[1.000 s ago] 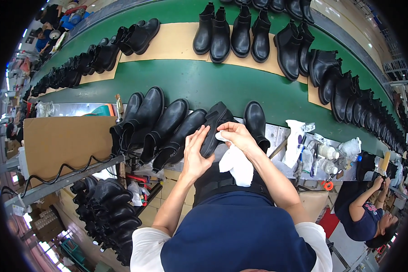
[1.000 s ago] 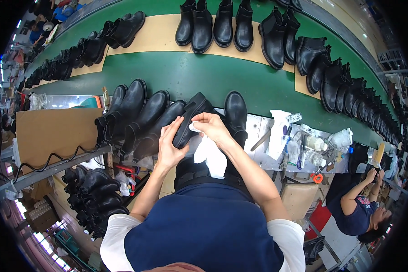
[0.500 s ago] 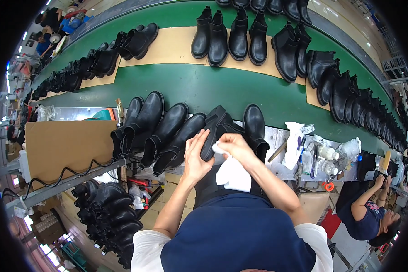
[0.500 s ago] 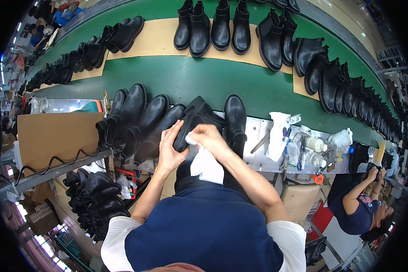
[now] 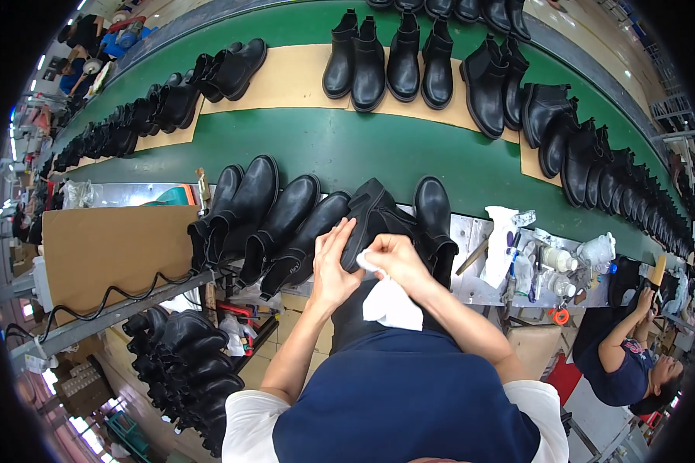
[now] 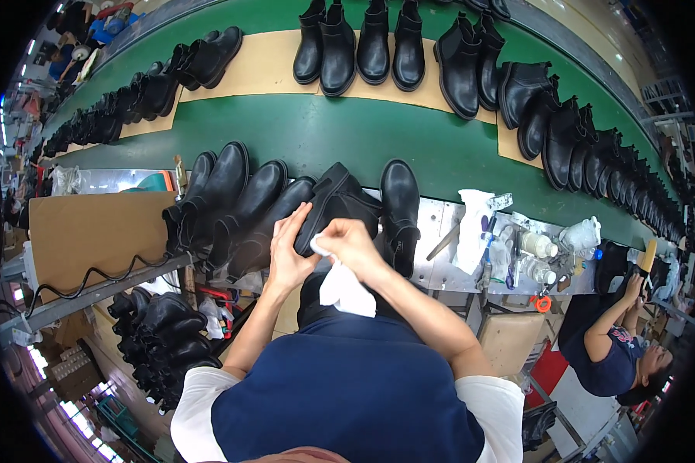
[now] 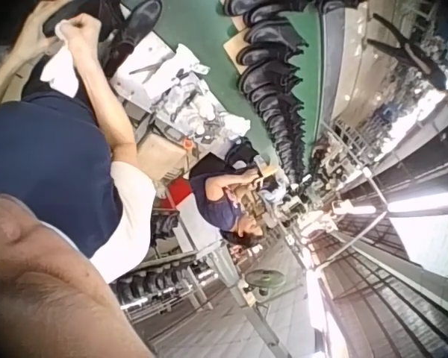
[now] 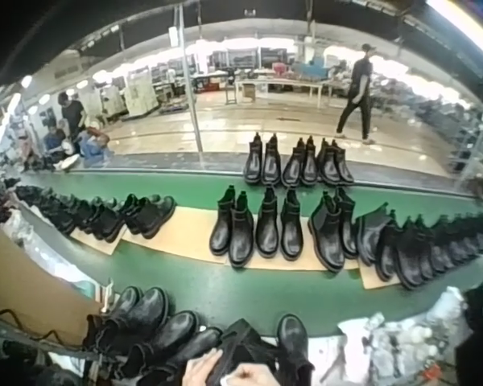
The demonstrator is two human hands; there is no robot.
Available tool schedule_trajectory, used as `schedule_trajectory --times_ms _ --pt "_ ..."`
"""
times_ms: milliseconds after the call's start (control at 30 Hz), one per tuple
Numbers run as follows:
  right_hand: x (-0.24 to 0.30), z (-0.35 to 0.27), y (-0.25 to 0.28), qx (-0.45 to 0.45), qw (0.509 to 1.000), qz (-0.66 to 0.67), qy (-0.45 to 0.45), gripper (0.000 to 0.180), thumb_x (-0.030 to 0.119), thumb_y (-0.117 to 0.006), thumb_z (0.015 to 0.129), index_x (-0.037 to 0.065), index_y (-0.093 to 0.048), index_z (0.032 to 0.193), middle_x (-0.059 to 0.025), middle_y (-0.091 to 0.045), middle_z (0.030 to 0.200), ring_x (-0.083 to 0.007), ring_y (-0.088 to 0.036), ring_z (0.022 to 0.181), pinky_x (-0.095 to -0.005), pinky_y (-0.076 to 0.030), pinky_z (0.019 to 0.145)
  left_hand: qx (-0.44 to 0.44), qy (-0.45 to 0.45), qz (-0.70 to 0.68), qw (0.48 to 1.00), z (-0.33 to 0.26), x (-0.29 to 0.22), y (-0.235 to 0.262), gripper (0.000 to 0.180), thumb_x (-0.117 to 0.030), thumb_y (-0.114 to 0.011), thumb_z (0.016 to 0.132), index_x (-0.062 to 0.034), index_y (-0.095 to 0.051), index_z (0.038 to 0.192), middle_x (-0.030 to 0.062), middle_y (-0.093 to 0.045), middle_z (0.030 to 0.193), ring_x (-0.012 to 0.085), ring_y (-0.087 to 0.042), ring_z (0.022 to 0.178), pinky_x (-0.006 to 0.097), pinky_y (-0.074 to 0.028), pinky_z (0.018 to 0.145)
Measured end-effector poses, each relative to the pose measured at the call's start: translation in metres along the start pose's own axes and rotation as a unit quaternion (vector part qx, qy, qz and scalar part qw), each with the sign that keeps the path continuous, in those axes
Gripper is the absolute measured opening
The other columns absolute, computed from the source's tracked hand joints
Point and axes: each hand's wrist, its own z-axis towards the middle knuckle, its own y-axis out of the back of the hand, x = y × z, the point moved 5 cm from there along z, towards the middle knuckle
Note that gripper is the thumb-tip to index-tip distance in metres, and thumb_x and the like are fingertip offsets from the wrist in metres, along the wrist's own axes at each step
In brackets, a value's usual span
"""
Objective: Inspecting and cleaning black boots on a conveyor belt in a shoe factory.
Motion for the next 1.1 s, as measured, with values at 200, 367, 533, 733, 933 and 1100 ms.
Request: schedule_trajectory --times_ms 200,367,533,733,933,1100 --pt "0.007 0.002 0.000 -0.002 1.000 -0.012 0.027 0.010 0.007 -0.067 0.075 0.001 -0.059 0.072 -0.0026 -0.059 0.063 -0.0058 -0.050 0.048 -0.0196 -0.038 0.043 -0.007 -0.002 -0.002 1.000 0.003 -0.003 0.000 0.072 -0.003 -0.070 0.057 -0.0028 -0.051 0.126 0.0194 -0.052 0.127 0.0343 -0.050 0.114 0.040 -0.038 0.098" --pt "0.003 0.039 0.030 -0.017 0.999 0.037 -0.024 0.010 0.010 -0.065 0.080 0.002 -0.061 0.075 -0.0039 -0.062 0.070 -0.0075 -0.054 0.058 -0.0211 -0.042 0.052 0.010 0.009 0.001 1.000 0.002 0.000 -0.001 0.077 0.000 -0.068 0.056 -0.0063 -0.048 0.129 0.0169 -0.049 0.131 0.0350 -0.046 0.115 0.041 -0.039 0.098" --pt "0.006 0.018 0.012 -0.016 1.000 0.000 -0.011 0.010 0.010 -0.063 0.080 0.003 -0.061 0.074 -0.0017 -0.059 0.064 -0.0076 -0.052 0.050 -0.0213 -0.040 0.046 0.003 0.008 0.003 1.000 0.001 0.001 0.002 0.075 0.001 -0.068 0.055 -0.0057 -0.049 0.128 0.0172 -0.050 0.130 0.0342 -0.046 0.115 0.040 -0.040 0.098" --pt "0.011 0.035 0.040 -0.083 0.996 0.008 0.017 0.011 0.011 -0.063 0.079 0.000 -0.062 0.078 -0.0043 -0.061 0.068 -0.0094 -0.055 0.058 -0.0224 -0.042 0.052 0.023 -0.014 0.003 1.000 0.006 -0.007 -0.005 0.074 0.000 -0.067 0.057 -0.0058 -0.049 0.129 0.0158 -0.050 0.130 0.0335 -0.046 0.116 0.039 -0.038 0.099" --pt "0.058 -0.033 0.066 -0.127 0.968 -0.100 0.192 0.011 0.003 -0.053 0.080 0.000 -0.061 0.086 -0.0003 -0.056 0.066 -0.0081 -0.052 0.053 -0.0227 -0.041 0.048 0.012 0.045 -0.003 0.999 0.006 -0.012 0.031 0.067 0.000 -0.068 0.060 -0.0048 -0.053 0.125 0.0172 -0.058 0.117 0.0304 -0.054 0.104 0.037 -0.043 0.092" --pt "0.020 -0.082 0.193 -0.348 0.892 -0.290 0.013 0.022 0.010 -0.056 0.078 -0.001 -0.064 0.094 -0.0155 -0.064 0.088 -0.0273 -0.062 0.080 -0.0351 -0.049 0.074 0.093 0.031 0.040 0.994 0.023 -0.050 0.040 0.064 -0.003 -0.069 0.060 -0.0026 -0.054 0.122 0.0182 -0.061 0.110 0.0319 -0.056 0.099 0.038 -0.044 0.089"
